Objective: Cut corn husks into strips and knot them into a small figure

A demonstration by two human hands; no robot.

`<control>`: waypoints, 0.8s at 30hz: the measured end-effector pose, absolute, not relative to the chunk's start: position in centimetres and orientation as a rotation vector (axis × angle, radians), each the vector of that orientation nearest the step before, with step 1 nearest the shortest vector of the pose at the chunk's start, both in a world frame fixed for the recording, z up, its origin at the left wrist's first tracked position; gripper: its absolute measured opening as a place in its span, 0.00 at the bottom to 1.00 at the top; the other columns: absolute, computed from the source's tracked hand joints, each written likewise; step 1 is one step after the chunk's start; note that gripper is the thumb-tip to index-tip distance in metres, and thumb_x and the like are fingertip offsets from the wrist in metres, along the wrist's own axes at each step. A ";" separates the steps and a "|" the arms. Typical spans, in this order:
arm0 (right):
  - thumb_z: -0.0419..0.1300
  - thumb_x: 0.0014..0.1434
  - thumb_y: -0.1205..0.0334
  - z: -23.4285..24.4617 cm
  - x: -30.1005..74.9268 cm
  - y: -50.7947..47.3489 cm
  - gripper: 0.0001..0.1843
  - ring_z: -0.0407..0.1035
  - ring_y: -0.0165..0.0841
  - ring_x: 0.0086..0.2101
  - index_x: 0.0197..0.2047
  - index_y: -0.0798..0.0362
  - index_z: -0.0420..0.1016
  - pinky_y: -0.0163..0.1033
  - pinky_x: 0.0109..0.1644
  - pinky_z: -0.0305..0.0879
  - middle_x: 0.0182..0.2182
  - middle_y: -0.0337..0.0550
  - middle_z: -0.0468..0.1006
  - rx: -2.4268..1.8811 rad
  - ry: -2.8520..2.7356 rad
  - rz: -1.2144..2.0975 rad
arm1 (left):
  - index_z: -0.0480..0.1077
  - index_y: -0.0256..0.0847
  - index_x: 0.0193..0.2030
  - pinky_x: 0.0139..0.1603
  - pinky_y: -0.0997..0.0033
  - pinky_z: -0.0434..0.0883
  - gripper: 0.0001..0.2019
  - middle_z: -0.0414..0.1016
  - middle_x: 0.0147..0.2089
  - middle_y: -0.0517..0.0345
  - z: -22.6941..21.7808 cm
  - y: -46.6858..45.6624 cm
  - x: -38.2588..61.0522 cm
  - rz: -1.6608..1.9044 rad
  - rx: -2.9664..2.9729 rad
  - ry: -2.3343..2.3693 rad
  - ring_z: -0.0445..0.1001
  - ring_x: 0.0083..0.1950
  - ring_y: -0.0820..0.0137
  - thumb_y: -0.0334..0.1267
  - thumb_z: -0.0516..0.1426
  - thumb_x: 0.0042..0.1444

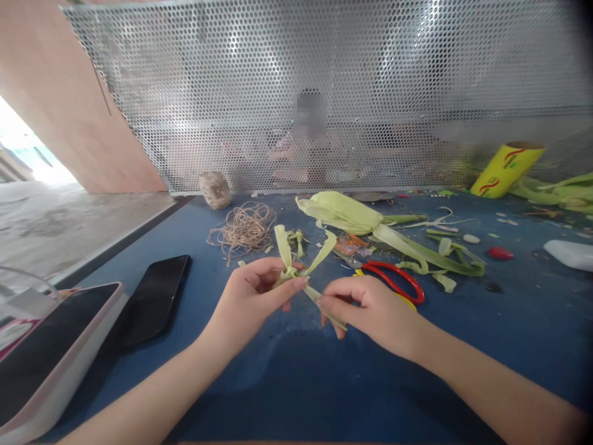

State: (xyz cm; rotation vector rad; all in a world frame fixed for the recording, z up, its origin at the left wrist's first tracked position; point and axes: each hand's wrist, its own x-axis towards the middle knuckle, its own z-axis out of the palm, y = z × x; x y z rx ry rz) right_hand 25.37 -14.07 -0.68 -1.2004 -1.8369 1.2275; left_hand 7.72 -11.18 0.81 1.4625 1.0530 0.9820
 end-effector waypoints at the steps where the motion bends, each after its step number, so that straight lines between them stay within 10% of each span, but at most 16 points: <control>1: 0.51 0.60 0.60 -0.6 25.5 -14.0 0.14 0.65 0.28 0.22 0.25 0.53 0.69 0.32 0.29 0.60 0.17 0.36 0.69 -1.208 -1.841 1.209 | 0.75 0.38 0.32 0.19 0.82 0.61 0.07 0.67 0.17 0.68 0.9 -11.1 7.7 0.995 1.467 1.066 0.62 0.18 0.81 0.34 0.63 0.44; 8: 0.49 0.61 0.61 -0.6 25.4 -14.0 0.14 0.66 0.27 0.24 0.26 0.53 0.69 0.32 0.30 0.60 0.19 0.36 0.70 -1.158 -1.904 1.145 | 0.72 0.38 0.34 0.29 0.76 0.68 0.14 0.75 0.24 0.63 0.5 -10.9 7.9 0.991 1.377 1.023 0.71 0.26 0.74 0.32 0.66 0.37; 24: 0.50 0.60 0.60 0.1 26.4 -13.9 0.14 0.66 0.28 0.23 0.26 0.53 0.70 0.33 0.29 0.60 0.19 0.36 0.70 -1.227 -1.986 1.040 | 0.72 0.39 0.33 0.15 0.83 0.51 0.11 0.60 0.17 0.71 1.3 -10.3 7.2 1.111 1.250 1.035 0.54 0.16 0.84 0.36 0.65 0.42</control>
